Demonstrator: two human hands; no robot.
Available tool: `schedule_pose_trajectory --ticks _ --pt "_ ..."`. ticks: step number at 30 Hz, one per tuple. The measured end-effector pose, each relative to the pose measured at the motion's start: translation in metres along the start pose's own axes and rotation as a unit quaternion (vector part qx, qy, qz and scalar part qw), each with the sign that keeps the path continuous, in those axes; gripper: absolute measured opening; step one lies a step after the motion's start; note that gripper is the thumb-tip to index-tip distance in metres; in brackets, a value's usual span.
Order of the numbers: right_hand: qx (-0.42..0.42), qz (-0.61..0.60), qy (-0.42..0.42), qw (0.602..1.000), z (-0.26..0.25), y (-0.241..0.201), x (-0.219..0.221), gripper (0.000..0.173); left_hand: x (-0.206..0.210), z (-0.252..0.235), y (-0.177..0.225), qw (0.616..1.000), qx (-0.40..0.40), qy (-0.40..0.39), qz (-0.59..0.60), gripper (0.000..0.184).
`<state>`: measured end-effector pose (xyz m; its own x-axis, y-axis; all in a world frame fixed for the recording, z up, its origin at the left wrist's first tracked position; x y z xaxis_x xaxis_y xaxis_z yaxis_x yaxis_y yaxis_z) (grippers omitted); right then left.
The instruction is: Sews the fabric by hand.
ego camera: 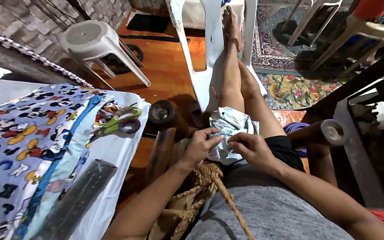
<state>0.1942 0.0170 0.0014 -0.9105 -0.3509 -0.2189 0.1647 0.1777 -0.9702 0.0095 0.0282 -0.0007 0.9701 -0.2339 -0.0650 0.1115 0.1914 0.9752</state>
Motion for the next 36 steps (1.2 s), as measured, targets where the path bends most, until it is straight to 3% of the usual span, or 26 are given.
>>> schedule_pose_trajectory --ticks 23,29,36 --pt "0.000 0.017 0.002 1.000 -0.0007 -0.0039 -0.0012 0.022 -0.0002 0.0030 0.0050 0.998 0.042 0.005 -0.054 0.008" --pt "-0.003 0.020 0.013 1.000 -0.0005 -0.0053 0.0002 0.022 0.0002 0.0055 0.0072 0.977 0.123 0.037 -0.171 0.012" --pt "0.007 0.026 0.017 0.999 -0.0022 -0.0057 0.0019 0.022 0.0000 0.0063 0.0058 0.969 0.135 0.074 -0.196 0.010"
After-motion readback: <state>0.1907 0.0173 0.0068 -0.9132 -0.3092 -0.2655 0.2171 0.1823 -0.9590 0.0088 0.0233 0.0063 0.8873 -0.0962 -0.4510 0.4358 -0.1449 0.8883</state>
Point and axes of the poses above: each hand's wrist, its own z-axis away from the middle knuckle, its own x-axis out of the palm, y = z × x, the point moved 3 cm from there along -z, towards the middle knuckle, and after that the axes turned 9 degrees about -z, right-handed, at the moved point
